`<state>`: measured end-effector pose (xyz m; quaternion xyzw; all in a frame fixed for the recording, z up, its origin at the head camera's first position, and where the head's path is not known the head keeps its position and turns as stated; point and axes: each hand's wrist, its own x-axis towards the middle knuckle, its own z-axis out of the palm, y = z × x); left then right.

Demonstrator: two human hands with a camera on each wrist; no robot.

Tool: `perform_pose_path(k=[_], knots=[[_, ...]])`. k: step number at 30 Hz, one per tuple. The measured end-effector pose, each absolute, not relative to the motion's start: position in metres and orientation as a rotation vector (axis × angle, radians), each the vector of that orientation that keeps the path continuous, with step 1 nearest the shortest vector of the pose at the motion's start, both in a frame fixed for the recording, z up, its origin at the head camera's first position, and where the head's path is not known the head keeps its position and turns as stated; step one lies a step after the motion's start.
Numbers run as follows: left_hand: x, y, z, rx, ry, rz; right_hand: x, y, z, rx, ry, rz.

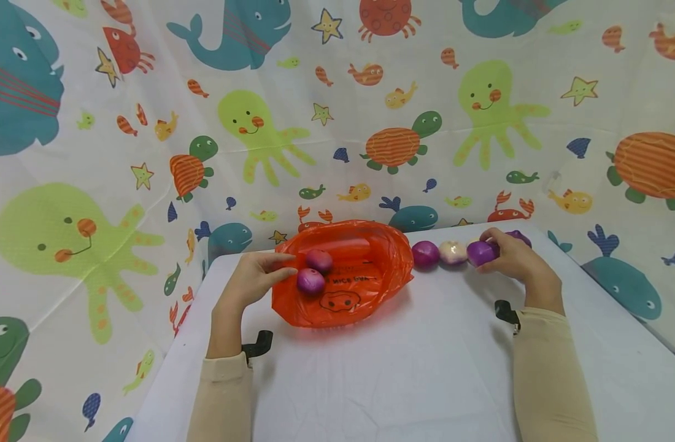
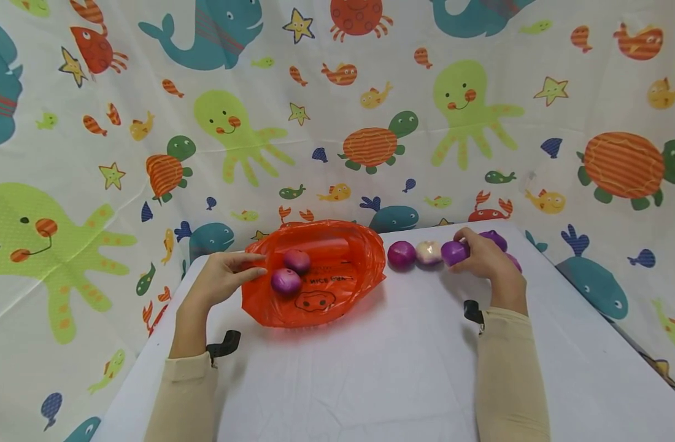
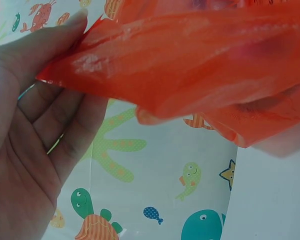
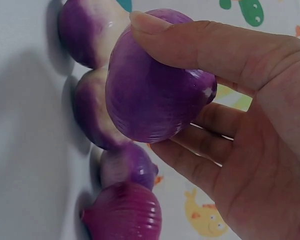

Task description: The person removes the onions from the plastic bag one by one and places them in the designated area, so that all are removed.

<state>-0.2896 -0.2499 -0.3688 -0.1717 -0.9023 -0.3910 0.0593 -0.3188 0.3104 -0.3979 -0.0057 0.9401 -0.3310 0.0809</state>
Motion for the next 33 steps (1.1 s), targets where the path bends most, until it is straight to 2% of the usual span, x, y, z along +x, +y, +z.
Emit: perform_pose_path(k=[33], knots=[[-0.2936, -0.2512, -0.3706, -0.522, -2.757, -1.191, -0.3163, 0.3189, -0.4024, 0.028, 2.772, -0.832]])
